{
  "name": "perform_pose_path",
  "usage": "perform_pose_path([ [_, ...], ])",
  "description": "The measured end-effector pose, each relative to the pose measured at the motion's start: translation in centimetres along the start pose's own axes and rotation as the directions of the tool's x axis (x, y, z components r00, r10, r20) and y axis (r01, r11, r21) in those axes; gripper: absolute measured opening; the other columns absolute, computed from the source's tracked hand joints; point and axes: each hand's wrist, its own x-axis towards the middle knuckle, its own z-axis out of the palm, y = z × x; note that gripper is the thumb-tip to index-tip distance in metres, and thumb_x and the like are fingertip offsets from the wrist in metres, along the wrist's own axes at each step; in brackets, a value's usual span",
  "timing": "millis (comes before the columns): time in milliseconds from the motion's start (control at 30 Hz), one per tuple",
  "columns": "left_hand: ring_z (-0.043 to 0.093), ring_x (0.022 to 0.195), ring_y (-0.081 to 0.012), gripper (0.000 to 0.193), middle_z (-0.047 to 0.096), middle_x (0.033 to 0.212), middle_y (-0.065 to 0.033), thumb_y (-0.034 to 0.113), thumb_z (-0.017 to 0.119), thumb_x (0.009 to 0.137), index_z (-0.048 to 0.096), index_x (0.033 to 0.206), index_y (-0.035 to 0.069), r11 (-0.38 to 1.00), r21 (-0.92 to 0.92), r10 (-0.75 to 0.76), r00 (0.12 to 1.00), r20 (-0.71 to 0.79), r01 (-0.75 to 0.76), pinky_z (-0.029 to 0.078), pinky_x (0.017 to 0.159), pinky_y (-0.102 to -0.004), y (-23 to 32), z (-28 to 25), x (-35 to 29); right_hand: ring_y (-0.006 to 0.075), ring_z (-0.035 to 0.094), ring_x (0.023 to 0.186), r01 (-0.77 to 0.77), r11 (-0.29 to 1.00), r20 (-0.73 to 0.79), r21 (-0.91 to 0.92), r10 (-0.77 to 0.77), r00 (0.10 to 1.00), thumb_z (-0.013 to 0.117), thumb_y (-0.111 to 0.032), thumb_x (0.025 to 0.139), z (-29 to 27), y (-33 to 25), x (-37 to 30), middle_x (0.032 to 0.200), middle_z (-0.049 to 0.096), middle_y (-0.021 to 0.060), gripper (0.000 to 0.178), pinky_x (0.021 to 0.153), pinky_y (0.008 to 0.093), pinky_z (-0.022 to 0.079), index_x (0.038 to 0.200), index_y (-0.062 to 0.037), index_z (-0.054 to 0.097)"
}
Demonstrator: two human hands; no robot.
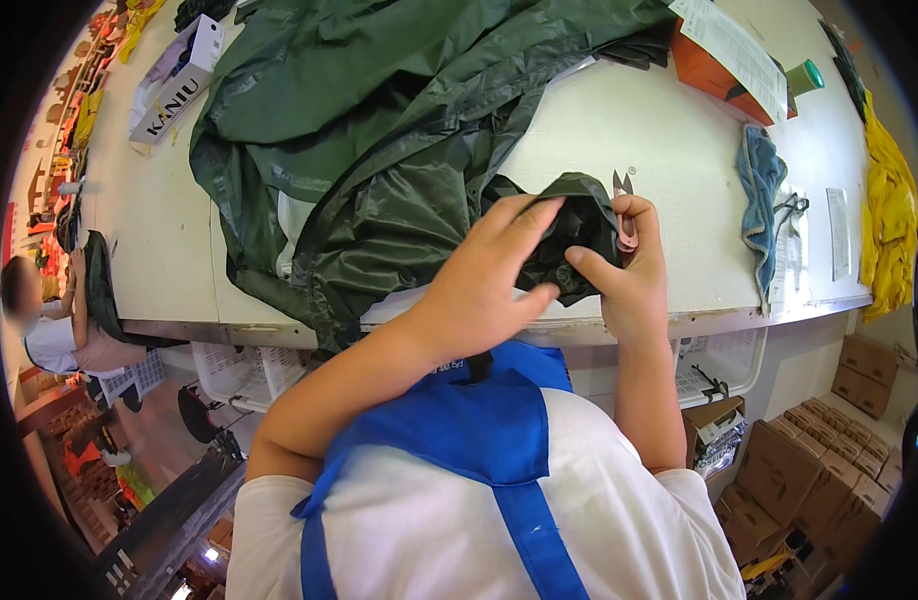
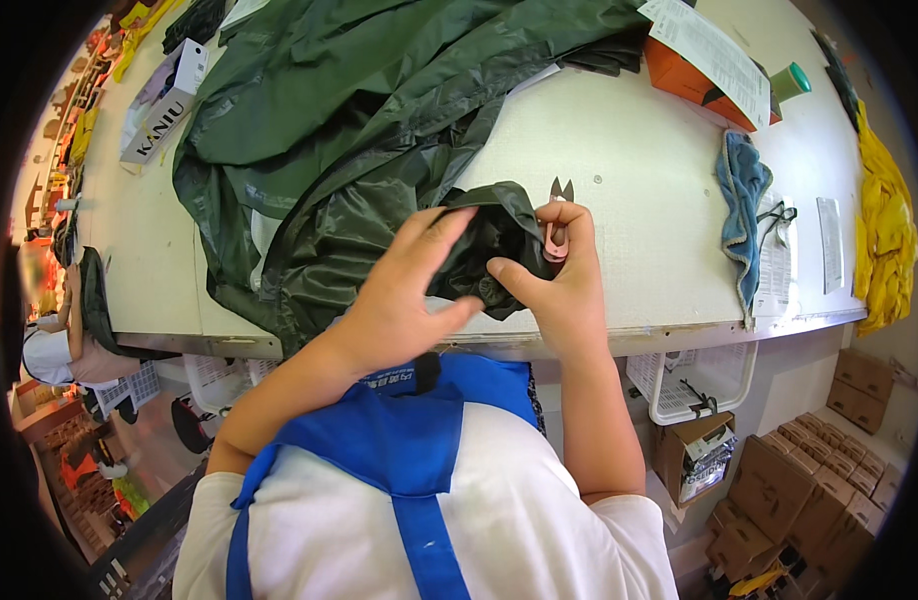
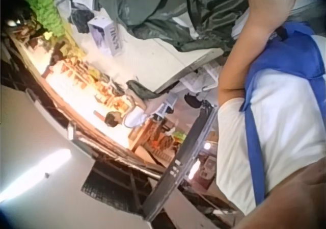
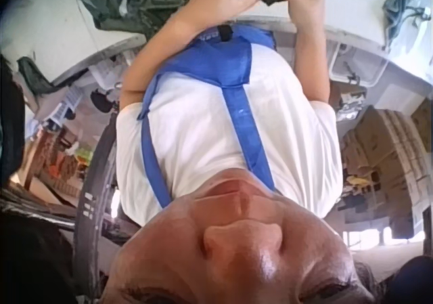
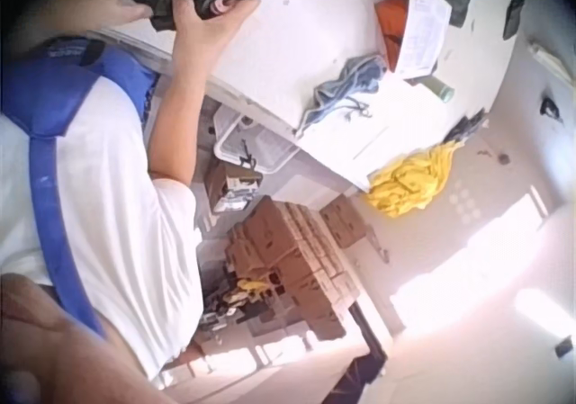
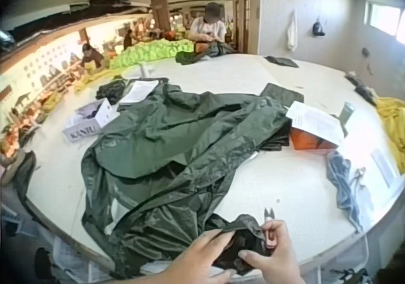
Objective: The person folds a large green waterproof garment on a white table, smoothing and aligning edges, then folds it into a compact rectangle and places it into a small green pouch. The person repeats the process with a second garment.
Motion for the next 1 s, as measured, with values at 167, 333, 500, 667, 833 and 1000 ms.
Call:
perform_pose_path([
  [167, 0.061, 0.084, -0.0398, 0.062, 0.045, 0.112, -0.0174, -0.005, 0.057, 0.072, 0.047, 0.13, 0.014, 0.965, 0.237, -0.09, 0.99, -0.104, 0.113, 0.052, 0.069, -0.043, -3.3, 2.1, -0.1, 0.0073, 0.035, 0.072, 0.087, 0.986, -0.006, -0.14, -0.089, 0.996, 0.069, 0.004, 0.072, 2.4, -2.1, -3.1, 0.08, 0.038, -0.0013, 0.038, 0.066, 0.0211, 0.032, 0.1, -0.0064, 0.046],
  [333, 0.058, 0.09, -0.0414, 0.062, 0.048, 0.111, -0.0211, -0.005, 0.052, 0.076, 0.043, 0.133, 0.016, 0.944, 0.234, -0.226, 0.973, -0.048, 0.231, 0.05, 0.074, -0.044, -4.8, 2.5, 0.5, 0.0084, 0.035, 0.075, 0.204, 0.975, -0.033, -0.091, -0.208, 0.978, 0.068, 0.008, 0.07, 1.6, -0.1, -2.8, 0.086, 0.041, 0.0008, 0.047, 0.07, 0.0213, 0.032, 0.107, -0.0064, 0.042],
  [500, 0.056, 0.105, -0.0379, 0.057, 0.053, 0.115, -0.022, -0.009, 0.053, 0.074, 0.049, 0.13, 0.005, 0.99, -0.081, -0.127, 0.987, -0.096, 0.119, 0.047, 0.088, -0.0381, -3.5, 2.0, 0.5, 0.0089, 0.04, 0.081, -0.04, 0.999, -0.082, -0.028, 0.037, 0.996, 0.065, 0.012, 0.066, 0.0, 3.1, -1.8, 0.09, 0.042, 0.0015, 0.048, 0.07, 0.0199, 0.035, 0.103, -0.0072, 0.042],
  [667, 0.06, 0.087, -0.0276, 0.046, 0.053, 0.113, -0.0174, -0.009, 0.058, 0.074, 0.064, 0.115, 0.009, 0.952, -0.161, 0.274, 0.96, 0.062, -0.261, 0.05, 0.078, -0.0303, -1.1, 3.5, -0.2, 0.0107, 0.038, 0.068, 0.03, 0.898, -0.335, -0.438, -0.194, 0.922, 0.058, 0.011, 0.068, -1.8, 5.3, 0.7, 0.076, 0.04, -0.0012, 0.03, 0.063, 0.0215, 0.036, 0.088, -0.0075, 0.046],
  [833, 0.054, 0.096, -0.0284, 0.056, 0.046, 0.116, -0.0156, -0.001, 0.067, 0.071, 0.058, 0.125, 0.014, 0.881, 0.12, 0.429, 0.879, 0.207, -0.458, 0.049, 0.079, -0.0343, -2.5, 3.5, 1.9, 0.0087, 0.044, 0.066, -0.084, 0.994, -0.362, 0.064, 0.102, 0.927, 0.052, 0.011, 0.071, -3.1, 1.8, 0.7, 0.081, 0.046, 0.0, 0.036, 0.046, 0.0198, 0.034, 0.099, -0.0098, 0.044],
  [1000, 0.056, 0.092, -0.0284, 0.024, 0.058, 0.109, -0.0052, 0.011, 0.074, 0.069, 0.067, 0.092, 0.009, 0.711, 0.418, 0.652, 0.752, -0.092, -0.565, 0.047, 0.074, -0.0359, -3.0, 1.7, 4.8, 0.0121, 0.049, 0.083, -0.104, 0.954, -0.122, 0.282, 0.143, 0.982, 0.072, -0.006, 0.071, -3.6, -0.6, -0.2, 0.107, 0.048, 0.0073, 0.052, 0.062, 0.0239, 0.041, 0.113, -0.0075, 0.041],
])
